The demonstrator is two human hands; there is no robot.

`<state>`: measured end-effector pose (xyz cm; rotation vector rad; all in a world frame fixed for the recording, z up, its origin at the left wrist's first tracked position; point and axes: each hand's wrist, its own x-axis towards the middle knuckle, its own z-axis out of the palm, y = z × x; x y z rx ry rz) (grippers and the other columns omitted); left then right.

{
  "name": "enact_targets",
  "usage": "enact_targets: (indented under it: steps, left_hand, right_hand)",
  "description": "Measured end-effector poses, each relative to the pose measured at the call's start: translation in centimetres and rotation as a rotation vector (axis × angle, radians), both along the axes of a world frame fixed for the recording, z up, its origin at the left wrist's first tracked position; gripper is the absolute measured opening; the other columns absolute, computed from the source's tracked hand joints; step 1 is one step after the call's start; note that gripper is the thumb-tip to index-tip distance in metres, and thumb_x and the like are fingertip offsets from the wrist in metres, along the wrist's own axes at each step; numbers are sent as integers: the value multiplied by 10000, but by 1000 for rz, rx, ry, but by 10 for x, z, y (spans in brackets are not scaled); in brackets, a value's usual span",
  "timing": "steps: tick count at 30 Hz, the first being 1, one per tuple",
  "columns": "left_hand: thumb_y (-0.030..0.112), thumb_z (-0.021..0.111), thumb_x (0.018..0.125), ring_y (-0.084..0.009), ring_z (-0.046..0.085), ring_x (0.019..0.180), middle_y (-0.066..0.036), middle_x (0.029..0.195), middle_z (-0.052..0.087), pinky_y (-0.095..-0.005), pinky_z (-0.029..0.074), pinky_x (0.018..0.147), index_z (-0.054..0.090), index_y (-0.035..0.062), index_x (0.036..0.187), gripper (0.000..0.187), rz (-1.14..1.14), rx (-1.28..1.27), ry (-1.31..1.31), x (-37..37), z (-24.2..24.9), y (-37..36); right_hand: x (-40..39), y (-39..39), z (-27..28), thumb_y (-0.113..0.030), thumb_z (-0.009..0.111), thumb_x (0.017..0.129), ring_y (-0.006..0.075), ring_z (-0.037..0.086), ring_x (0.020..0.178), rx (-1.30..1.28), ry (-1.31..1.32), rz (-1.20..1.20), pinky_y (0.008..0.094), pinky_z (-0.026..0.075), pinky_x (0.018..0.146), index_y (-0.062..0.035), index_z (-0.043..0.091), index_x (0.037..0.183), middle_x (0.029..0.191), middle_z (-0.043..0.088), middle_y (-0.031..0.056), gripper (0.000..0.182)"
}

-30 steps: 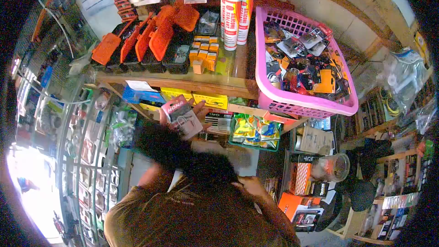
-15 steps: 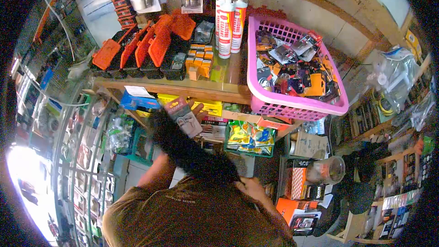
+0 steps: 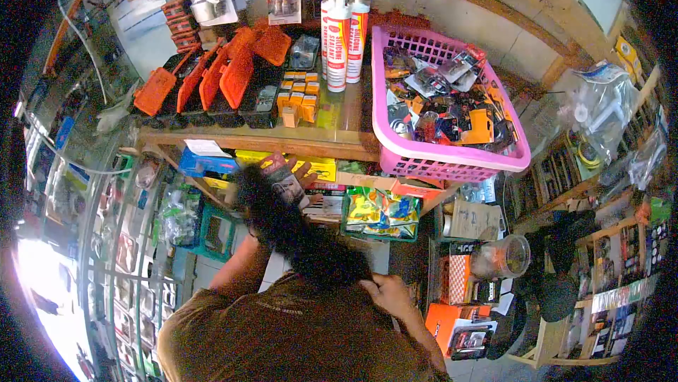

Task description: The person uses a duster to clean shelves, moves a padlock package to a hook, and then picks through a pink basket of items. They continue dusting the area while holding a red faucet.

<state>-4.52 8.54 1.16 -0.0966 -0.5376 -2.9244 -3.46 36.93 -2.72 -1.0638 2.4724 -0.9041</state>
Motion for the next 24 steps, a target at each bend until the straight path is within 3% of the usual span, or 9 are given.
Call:
enact_targets:
  steps: [3, 4, 7, 10, 13, 15, 17, 21, 24]
  left_hand:
    - [562, 265, 845, -329, 419, 1117, -169, 1243, 406, -451, 300, 969, 324, 104, 1265, 625, -87, 172, 390, 0, 2, -6]
    - [582, 270, 832, -321, 421, 1119, -167, 1229, 419, -457, 308, 961, 348, 95, 1241, 641, 177, 119, -111, 3, 0, 1]
    - [540, 293, 848, -321, 411, 1130, -146, 1228, 427, -471, 307, 961, 338, 75, 1245, 613, -59, 6, 73, -7, -13, -1]
    - [519, 323, 843, -356, 400, 1130, -146, 1240, 419, -527, 282, 954, 384, 83, 1212, 574, 125, 115, 29, -5, -3, 8]
    - [578, 323, 805, -357, 390, 1141, -124, 1276, 386, -519, 270, 965, 370, 111, 1248, 646, -197, 95, 76, -8, -30, -4]
    - [570, 291, 832, -356, 447, 1082, -153, 1216, 436, -506, 324, 934, 368, 90, 1232, 630, 106, 126, -14, -1, -2, 9]
    - [568, 277, 837, -358, 430, 1098, -170, 1245, 406, -499, 324, 937, 350, 89, 1247, 634, 76, 122, -8, -3, -13, 3]
    - [607, 200, 826, -358, 415, 1119, -171, 1239, 411, -491, 288, 965, 346, 80, 1254, 694, -137, 5, 172, -3, -7, 0]
    - [594, 203, 834, -317, 437, 1108, -163, 1220, 432, -466, 326, 947, 340, 69, 1257, 688, 91, 43, 137, 6, 26, 13]
  right_hand:
    - [5, -7, 9, -264, 541, 824, 379, 438, 479, -20, -149, -274, 384, 350, 439, 33, 465, 586, 524, 420, 229, 388]
    - [4, -5, 12, -271, 544, 822, 376, 438, 486, 15, -158, -172, 383, 350, 445, 32, 465, 589, 533, 423, 230, 390]
    - [6, -4, 10, -289, 555, 815, 343, 451, 486, 55, -174, -90, 379, 357, 464, 27, 492, 612, 539, 439, 220, 381]
    - [9, -5, 12, -292, 548, 820, 304, 471, 470, 9, -327, -343, 372, 362, 464, 28, 523, 638, 529, 458, 207, 369]
    - [7, 3, 8, -282, 534, 829, 278, 490, 465, 0, -175, -23, 370, 372, 468, 36, 540, 657, 546, 487, 206, 362]
    - [6, 2, 4, -353, 512, 833, 373, 545, 590, 83, -277, -289, 404, 442, 536, -18, 582, 756, 627, 542, 210, 350]
    - [8, -1, 2, -297, 547, 822, 319, 482, 453, 2, -152, -308, 354, 368, 446, 23, 539, 655, 553, 486, 206, 361]
    - [11, -7, 4, -287, 556, 819, 322, 442, 437, -215, -133, 106, 358, 349, 436, 18, 494, 590, 514, 422, 209, 386]
    - [17, -7, -4, -276, 565, 812, 285, 398, 412, -120, -287, -268, 355, 338, 430, 15, 490, 588, 511, 413, 201, 375]
